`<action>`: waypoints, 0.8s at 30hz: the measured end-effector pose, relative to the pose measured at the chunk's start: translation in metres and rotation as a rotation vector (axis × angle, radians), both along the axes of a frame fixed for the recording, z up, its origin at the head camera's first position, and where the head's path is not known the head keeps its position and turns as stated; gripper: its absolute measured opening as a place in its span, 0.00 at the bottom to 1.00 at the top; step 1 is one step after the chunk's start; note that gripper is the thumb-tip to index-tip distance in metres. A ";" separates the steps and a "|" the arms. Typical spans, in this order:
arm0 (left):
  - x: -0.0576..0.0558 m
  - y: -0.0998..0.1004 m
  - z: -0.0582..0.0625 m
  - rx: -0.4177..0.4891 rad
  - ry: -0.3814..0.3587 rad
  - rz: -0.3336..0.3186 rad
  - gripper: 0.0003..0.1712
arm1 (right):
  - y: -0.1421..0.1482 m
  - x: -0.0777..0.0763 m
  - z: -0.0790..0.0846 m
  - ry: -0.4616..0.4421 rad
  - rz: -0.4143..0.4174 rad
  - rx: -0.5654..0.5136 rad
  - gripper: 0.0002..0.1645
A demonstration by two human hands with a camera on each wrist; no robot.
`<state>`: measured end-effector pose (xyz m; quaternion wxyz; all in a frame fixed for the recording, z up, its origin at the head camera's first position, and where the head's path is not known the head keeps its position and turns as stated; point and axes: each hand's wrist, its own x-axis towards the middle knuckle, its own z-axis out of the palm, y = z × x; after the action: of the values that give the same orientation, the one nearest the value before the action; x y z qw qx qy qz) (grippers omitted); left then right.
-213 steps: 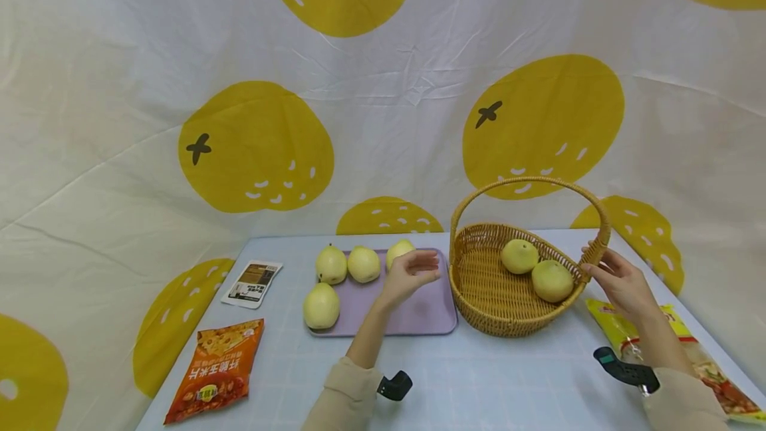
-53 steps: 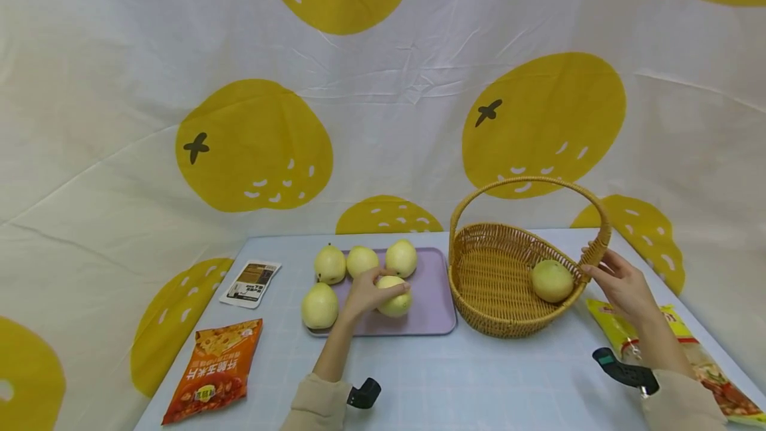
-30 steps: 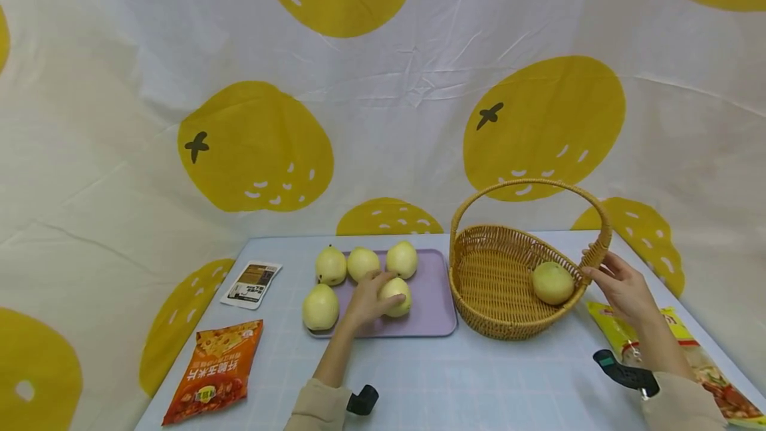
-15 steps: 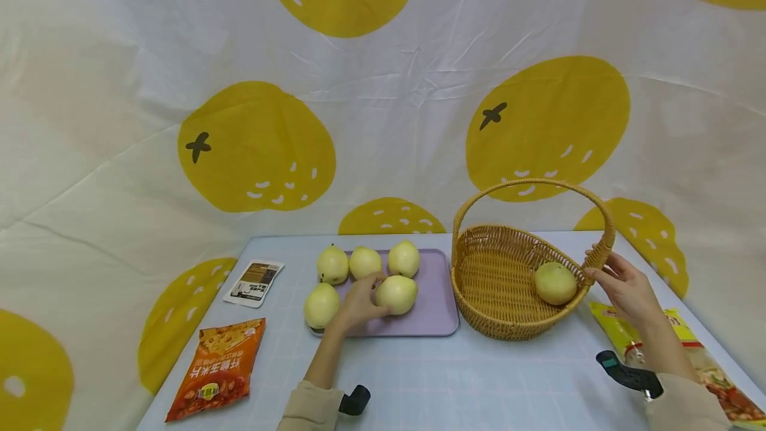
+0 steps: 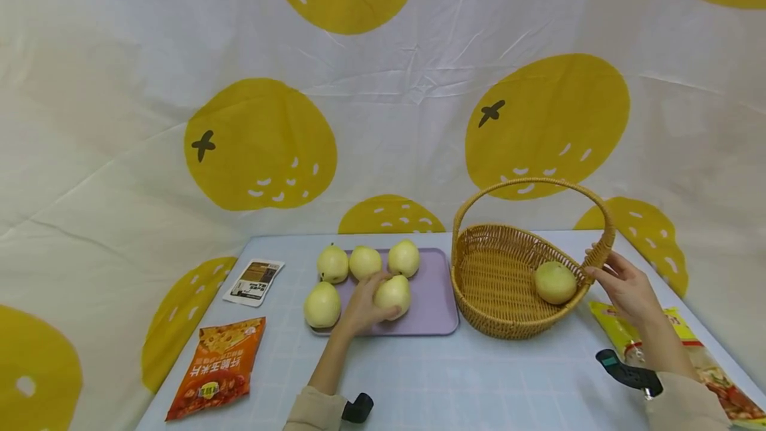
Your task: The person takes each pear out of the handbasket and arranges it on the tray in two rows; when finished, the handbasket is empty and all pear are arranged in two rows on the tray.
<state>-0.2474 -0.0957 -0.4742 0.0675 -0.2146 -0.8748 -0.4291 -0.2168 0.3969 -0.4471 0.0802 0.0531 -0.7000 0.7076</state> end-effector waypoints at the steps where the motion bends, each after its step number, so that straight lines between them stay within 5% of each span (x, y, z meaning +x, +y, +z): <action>1: 0.001 -0.001 0.000 -0.012 0.004 0.010 0.37 | 0.000 0.000 0.001 -0.003 -0.004 0.005 0.37; 9: 0.017 -0.005 0.013 -0.237 0.039 0.165 0.36 | -0.001 0.001 0.000 -0.016 -0.008 -0.002 0.39; 15: 0.026 -0.009 0.018 -0.295 0.082 0.266 0.35 | -0.002 0.003 0.000 -0.005 0.021 -0.052 0.36; 24: 0.024 -0.020 0.016 -0.238 0.075 0.218 0.34 | -0.001 0.002 0.002 -0.022 -0.001 -0.032 0.37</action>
<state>-0.2234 -0.1160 -0.4581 0.1203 -0.1406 -0.9345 -0.3041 -0.2150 0.3964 -0.4456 0.0734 0.0437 -0.6896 0.7191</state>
